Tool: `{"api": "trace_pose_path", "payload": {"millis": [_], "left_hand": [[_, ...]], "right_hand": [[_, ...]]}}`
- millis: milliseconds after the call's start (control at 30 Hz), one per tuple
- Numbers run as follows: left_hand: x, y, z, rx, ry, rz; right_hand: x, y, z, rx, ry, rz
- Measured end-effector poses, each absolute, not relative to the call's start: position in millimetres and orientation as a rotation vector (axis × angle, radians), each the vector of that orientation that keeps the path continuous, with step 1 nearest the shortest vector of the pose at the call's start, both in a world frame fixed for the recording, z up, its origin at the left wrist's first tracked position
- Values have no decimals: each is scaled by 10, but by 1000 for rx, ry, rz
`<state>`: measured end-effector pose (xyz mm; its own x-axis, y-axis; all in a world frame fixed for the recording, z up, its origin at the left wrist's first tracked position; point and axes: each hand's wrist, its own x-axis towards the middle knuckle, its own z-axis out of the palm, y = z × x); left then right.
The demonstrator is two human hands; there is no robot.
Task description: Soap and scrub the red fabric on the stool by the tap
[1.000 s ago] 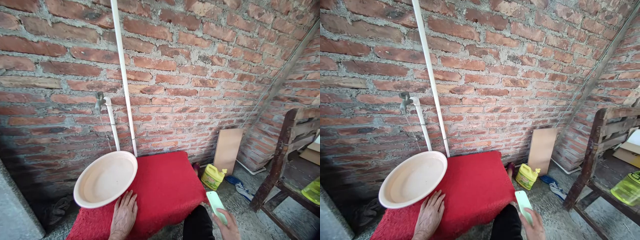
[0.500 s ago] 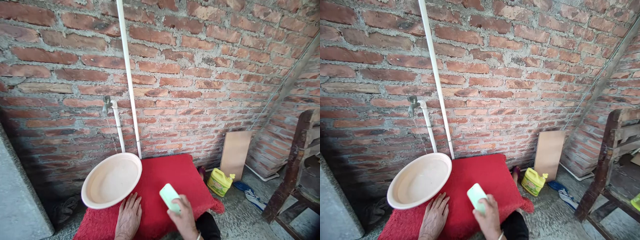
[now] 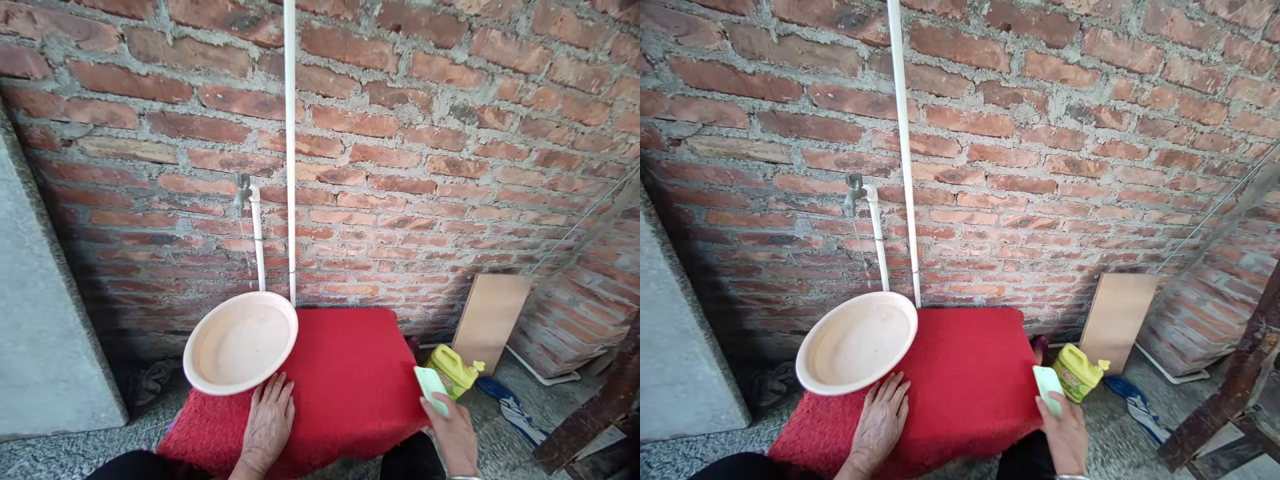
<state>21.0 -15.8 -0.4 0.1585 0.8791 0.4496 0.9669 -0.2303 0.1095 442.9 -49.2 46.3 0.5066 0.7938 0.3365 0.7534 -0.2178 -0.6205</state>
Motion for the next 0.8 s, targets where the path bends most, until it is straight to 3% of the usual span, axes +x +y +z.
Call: {"api": "trace_pose_path", "payload": {"millis": [200,367,467,667,800], "left_hand": [[195,-149,-33,-2210,-1805,-654],[149,-141,-85,-2204,-1749,-644],[144,-146,-75,-2204,-1732,-625],[199,-164,-15,-2208,-1797,-650],[224,-164,6,-2208,-1823,-660]], "right_hand": [[3771,-404,478,-1872,-1308,158],[2458,-314,554,-1637,-1855,328],[2190,-283,608,-1605,-2012,351],[3165,-77,503,-1797,-1603,362],[4111,-168,413,-2030,-1192,52]]}}
